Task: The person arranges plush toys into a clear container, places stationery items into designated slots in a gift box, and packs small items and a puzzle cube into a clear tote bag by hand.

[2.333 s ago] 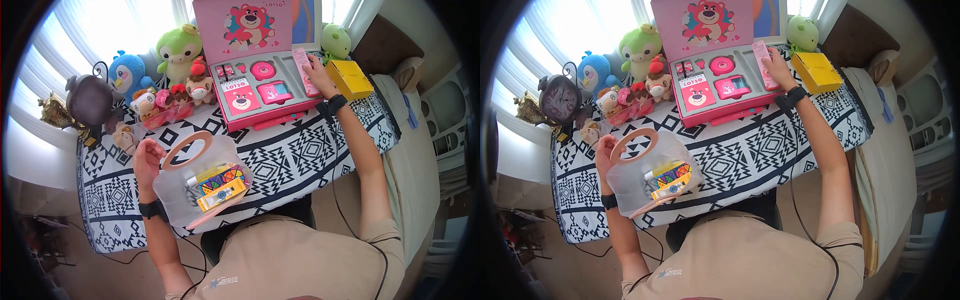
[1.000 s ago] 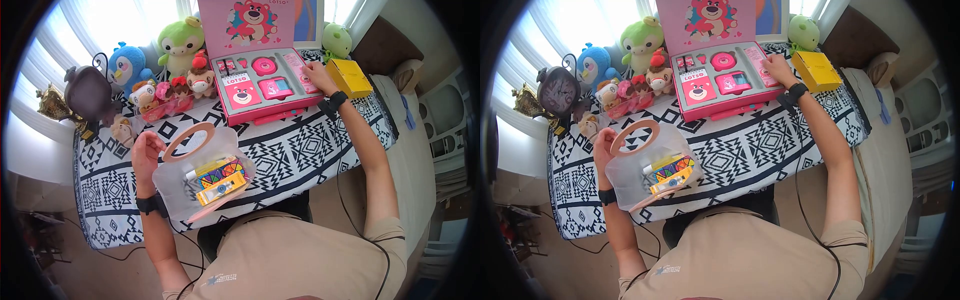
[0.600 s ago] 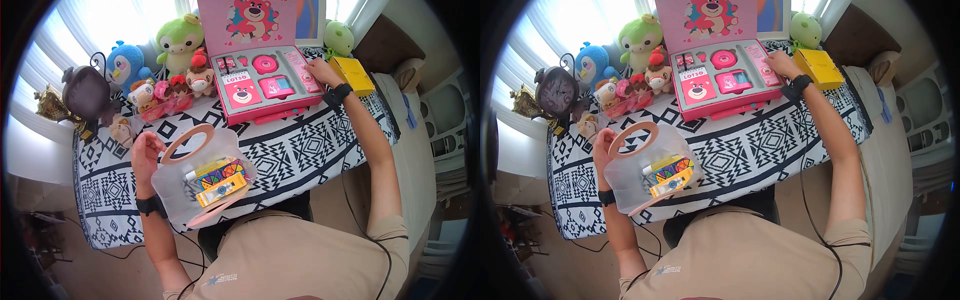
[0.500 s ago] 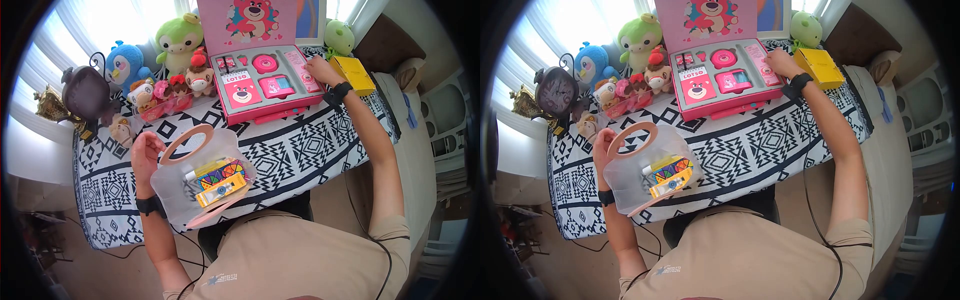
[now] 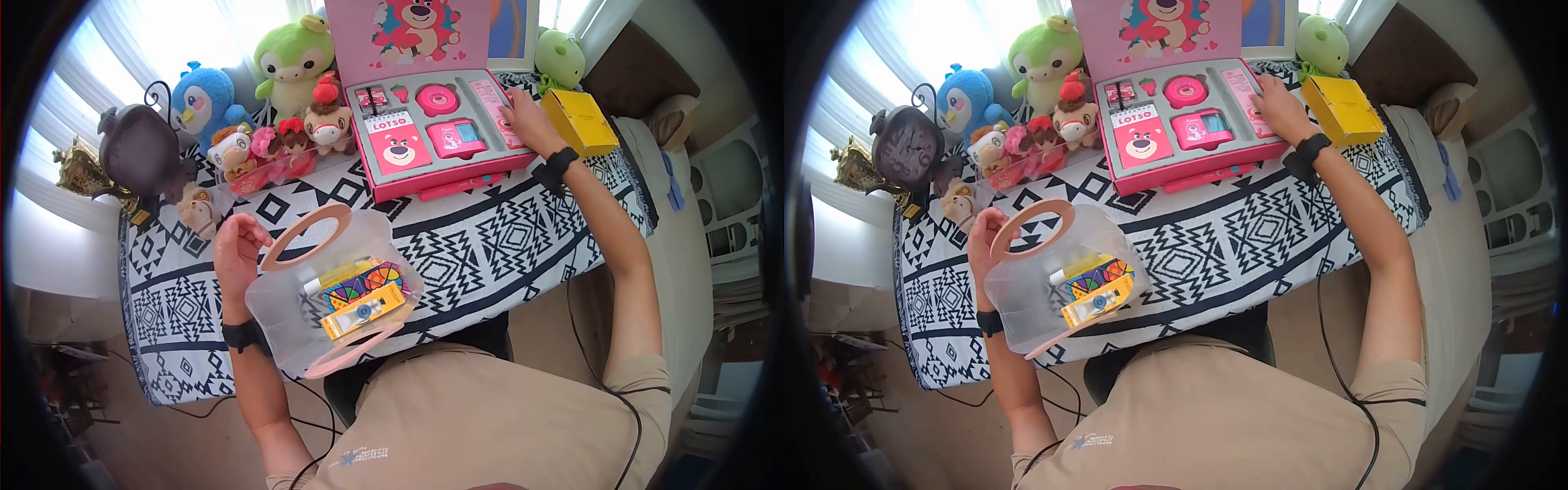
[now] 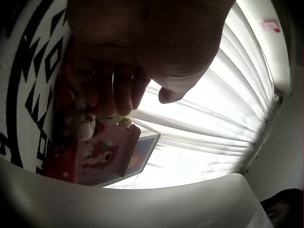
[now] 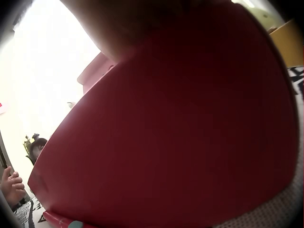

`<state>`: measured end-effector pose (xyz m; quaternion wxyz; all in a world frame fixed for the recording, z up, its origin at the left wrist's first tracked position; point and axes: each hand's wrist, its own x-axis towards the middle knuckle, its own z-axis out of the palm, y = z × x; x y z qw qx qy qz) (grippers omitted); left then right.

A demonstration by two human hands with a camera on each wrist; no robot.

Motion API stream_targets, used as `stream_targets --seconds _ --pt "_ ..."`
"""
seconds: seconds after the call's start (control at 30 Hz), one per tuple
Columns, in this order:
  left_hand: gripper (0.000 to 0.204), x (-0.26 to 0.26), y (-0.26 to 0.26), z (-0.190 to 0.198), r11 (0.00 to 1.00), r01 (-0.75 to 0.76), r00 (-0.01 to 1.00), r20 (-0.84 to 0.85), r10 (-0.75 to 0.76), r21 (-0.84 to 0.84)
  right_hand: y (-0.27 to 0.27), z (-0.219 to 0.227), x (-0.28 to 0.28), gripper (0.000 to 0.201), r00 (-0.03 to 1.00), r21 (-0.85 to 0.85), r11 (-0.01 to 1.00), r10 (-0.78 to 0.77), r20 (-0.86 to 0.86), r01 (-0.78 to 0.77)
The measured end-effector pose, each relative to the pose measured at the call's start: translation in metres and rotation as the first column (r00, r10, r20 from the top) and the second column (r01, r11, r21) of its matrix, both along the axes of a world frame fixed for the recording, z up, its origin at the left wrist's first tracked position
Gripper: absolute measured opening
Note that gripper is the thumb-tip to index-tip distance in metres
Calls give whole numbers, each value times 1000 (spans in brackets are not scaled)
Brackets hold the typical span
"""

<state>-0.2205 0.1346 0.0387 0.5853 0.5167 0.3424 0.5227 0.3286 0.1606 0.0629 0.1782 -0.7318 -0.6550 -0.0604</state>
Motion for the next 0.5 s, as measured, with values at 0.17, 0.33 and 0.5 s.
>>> stream_targets --seconds 0.17,0.33,0.5 --pt "32 1 -1 2 999 -4 1000 16 5 -43 3 1 -1 36 996 -156 985 78 49 -69" --pt "32 -3 0 0 997 -8 997 -75 14 75 18 -35 34 35 960 16 973 228 -162 -229" --pt "31 -4 1 -1 1000 -4 1000 -12 4 29 -15 21 -1 30 972 263 942 229 -44 -210"
